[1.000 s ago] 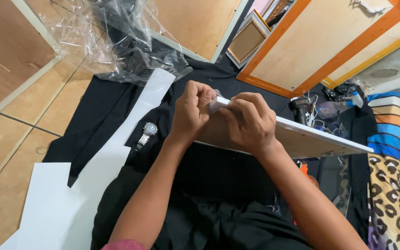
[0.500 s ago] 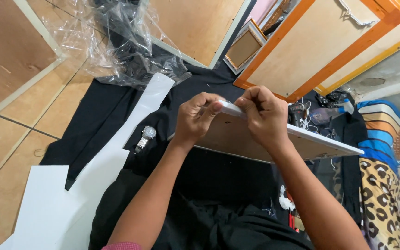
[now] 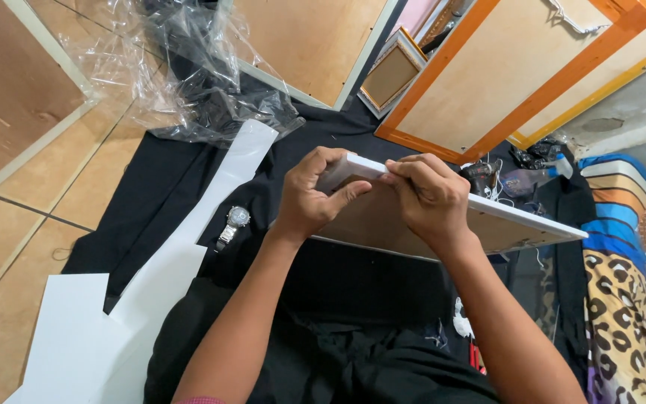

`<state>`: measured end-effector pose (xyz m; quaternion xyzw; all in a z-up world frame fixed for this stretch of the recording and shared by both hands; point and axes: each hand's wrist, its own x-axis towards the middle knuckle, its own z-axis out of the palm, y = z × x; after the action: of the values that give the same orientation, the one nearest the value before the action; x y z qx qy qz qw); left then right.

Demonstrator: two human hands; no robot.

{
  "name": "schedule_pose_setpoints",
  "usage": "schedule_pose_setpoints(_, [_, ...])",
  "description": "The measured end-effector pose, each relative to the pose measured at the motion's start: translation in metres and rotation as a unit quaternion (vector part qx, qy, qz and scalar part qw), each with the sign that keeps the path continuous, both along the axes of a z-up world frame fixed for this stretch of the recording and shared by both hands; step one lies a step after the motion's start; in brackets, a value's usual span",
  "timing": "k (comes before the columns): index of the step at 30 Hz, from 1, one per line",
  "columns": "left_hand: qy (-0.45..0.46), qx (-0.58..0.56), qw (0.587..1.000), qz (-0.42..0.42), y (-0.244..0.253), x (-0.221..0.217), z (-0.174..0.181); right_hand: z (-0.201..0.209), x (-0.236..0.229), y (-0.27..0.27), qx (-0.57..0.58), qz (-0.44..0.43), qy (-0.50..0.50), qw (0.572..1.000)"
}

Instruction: The person applies orange tape to the edges of several wooden picture frame backs, smooths it down by hand, uses a utility knife to trim the tape, and wipes the frame surfaces with a dark cloth.

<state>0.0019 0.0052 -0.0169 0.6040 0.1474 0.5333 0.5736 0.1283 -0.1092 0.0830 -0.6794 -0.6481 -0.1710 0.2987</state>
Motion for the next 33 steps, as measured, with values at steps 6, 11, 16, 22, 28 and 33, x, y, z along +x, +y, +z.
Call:
schedule_pose_setpoints(6, [0.032, -0.001, 0.999, -0.012, -0.004, 0.002, -0.011, 0.008, 0.014, -0.047, -0.007, -0.016, -0.037, 0.999])
schedule_pose_setpoints(11, [0.089, -0.004, 0.996, -0.006, -0.004, 0.000, -0.019, -0.090, 0.037, -0.166, 0.161, -0.389, 0.303, 0.855])
schedule_pose_setpoints(16, [0.109, 0.173, 0.978, 0.047, 0.006, -0.018, 0.035, -0.120, 0.029, -0.184, 0.025, -0.457, 0.556, 0.694])
schedule_pose_setpoints(22, [0.348, 0.539, 0.763, 0.076, 0.006, -0.007, 0.101, -0.155, 0.063, -0.187, 0.061, -0.415, 0.463, 0.781])
schedule_pose_setpoints(28, [0.485, 0.489, 0.724, -0.046, 0.015, 0.028, 0.086, -0.118, 0.049, -0.175, 0.002, -0.359, 0.505, 0.785])
schedule_pose_setpoints(33, [0.521, 0.440, 0.727, -0.073, 0.022, 0.036, 0.092, -0.115, 0.043, -0.175, -0.090, -0.329, 0.537, 0.771])
